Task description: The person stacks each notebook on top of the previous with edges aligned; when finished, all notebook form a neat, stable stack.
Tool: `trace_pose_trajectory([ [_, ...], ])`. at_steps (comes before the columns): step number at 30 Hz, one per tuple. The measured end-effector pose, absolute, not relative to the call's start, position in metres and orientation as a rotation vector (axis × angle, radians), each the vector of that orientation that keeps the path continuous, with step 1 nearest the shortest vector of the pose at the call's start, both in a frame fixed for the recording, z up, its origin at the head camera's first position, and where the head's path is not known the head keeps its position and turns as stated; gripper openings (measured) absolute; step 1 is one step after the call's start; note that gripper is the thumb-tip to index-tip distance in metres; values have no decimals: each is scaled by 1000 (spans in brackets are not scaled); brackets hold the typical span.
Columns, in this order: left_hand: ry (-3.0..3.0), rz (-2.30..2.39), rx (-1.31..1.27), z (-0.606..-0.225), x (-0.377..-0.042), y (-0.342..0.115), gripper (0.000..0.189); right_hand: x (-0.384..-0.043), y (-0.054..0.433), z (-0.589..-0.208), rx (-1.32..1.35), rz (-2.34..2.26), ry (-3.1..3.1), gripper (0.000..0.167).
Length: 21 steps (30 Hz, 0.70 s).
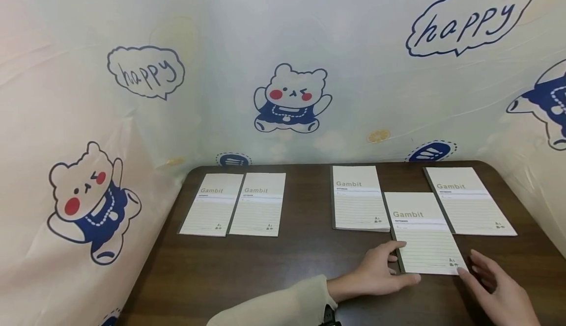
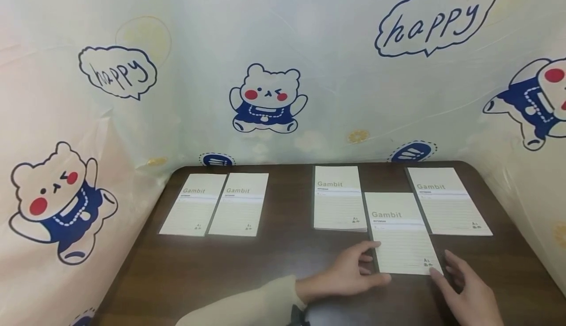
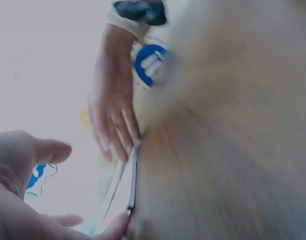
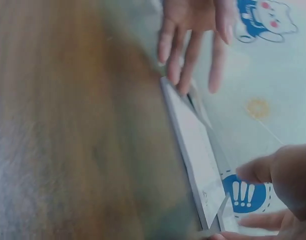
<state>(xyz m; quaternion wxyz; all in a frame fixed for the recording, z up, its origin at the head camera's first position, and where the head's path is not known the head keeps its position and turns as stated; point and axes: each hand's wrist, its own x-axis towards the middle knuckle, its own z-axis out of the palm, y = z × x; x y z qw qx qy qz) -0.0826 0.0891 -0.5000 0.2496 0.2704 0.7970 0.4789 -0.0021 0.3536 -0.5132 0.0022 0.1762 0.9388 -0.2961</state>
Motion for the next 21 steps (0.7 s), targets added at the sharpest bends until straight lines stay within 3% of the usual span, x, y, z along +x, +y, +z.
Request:
trace_pose_trajectory([
  [3, 2029, 1526, 406, -497, -81, 93, 61, -2, 358, -511, 621, -1056, 2881, 76],
  [10, 1696, 1854, -24, -490, -88, 103, 55, -9, 368, -507, 706, -1410, 2551, 78],
  [17, 1538, 1945, -139, -490, -90, 105, 58, -12, 380, -506, 760, -1148, 2472, 92],
  [21, 1474, 2001, -125, -495, -89, 106, 52, -10, 384, -509, 698, -1057, 2468, 88],
])
